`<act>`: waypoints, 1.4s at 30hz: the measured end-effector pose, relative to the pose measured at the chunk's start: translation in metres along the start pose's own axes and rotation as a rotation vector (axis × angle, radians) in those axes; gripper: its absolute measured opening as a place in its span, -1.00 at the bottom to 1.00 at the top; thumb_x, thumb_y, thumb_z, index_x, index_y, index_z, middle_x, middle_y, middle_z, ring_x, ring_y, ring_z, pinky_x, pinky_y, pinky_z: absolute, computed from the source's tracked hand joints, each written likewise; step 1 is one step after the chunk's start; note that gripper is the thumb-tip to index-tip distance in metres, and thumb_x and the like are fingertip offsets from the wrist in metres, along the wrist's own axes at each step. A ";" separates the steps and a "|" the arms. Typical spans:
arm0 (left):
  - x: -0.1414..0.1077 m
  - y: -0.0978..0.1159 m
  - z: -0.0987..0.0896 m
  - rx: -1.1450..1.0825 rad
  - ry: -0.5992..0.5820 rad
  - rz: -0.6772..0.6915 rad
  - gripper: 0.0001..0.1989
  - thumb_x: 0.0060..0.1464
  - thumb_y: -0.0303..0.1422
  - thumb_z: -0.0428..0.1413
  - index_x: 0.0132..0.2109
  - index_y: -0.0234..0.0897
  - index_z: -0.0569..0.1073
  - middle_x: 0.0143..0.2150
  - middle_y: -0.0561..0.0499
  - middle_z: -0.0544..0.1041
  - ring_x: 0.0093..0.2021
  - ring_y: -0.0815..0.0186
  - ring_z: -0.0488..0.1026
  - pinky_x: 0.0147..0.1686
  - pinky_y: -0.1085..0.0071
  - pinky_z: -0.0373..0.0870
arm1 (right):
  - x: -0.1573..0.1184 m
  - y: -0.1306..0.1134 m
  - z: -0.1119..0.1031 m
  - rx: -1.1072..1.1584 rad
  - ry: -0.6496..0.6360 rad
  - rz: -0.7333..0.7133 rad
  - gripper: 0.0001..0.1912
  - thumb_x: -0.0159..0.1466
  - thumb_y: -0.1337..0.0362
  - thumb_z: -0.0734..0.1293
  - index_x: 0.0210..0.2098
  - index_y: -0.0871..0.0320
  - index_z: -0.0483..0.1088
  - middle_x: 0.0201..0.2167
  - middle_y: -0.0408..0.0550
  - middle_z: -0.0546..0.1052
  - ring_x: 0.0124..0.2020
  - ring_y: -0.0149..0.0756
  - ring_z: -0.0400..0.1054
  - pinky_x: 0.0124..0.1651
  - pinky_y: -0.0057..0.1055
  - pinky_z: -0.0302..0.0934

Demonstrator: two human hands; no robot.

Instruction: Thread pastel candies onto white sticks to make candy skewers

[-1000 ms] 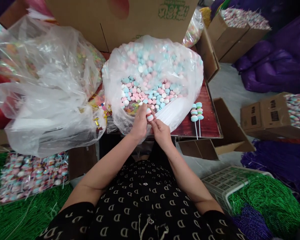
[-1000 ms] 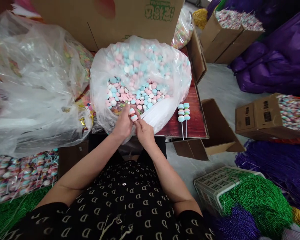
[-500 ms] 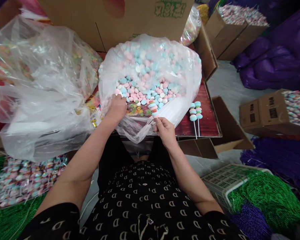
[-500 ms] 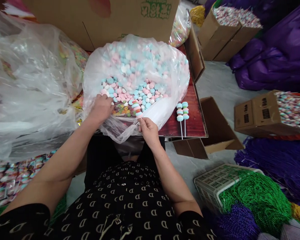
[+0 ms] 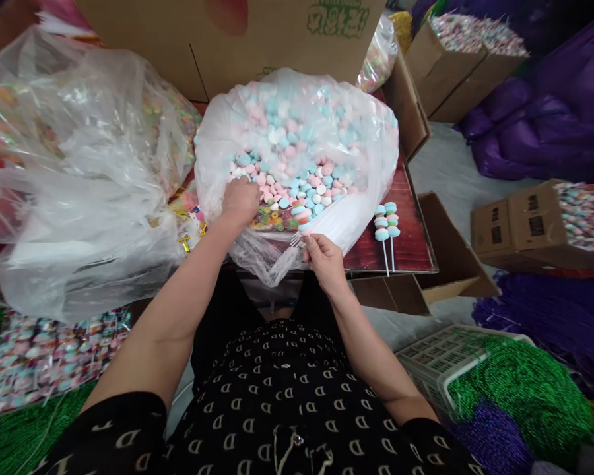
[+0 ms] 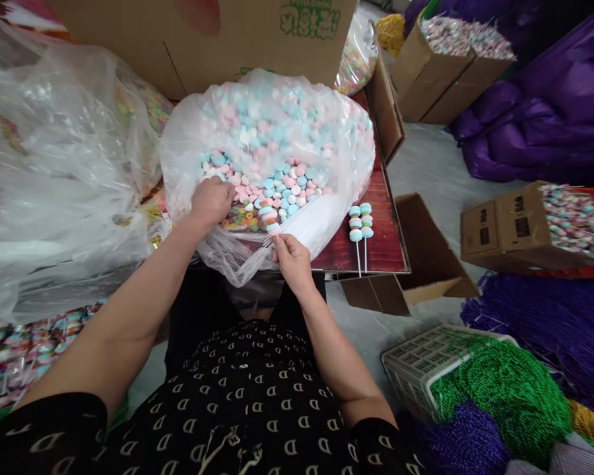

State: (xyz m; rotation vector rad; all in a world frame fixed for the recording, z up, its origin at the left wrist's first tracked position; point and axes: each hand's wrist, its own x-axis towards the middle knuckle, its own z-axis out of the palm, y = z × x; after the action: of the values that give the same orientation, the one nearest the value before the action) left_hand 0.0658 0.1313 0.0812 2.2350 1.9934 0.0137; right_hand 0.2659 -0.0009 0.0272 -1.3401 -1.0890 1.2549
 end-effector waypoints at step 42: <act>-0.089 0.052 0.046 -1.752 -0.120 0.064 -0.57 0.30 0.03 0.13 0.02 -0.21 0.54 0.03 -0.15 0.63 -0.01 0.15 0.58 -0.04 0.19 0.59 | 0.017 -0.011 0.025 0.174 -0.066 0.031 -0.43 0.15 -0.21 0.50 -0.10 0.12 0.53 -0.58 -0.26 0.37 -0.56 -0.44 0.14 -0.50 -0.46 -0.02</act>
State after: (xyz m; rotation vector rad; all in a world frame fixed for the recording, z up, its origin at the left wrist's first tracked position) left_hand 0.1116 0.0328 0.0501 0.9934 0.8971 1.0783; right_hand 0.2422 0.0196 0.0355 -1.1955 -0.9835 1.3921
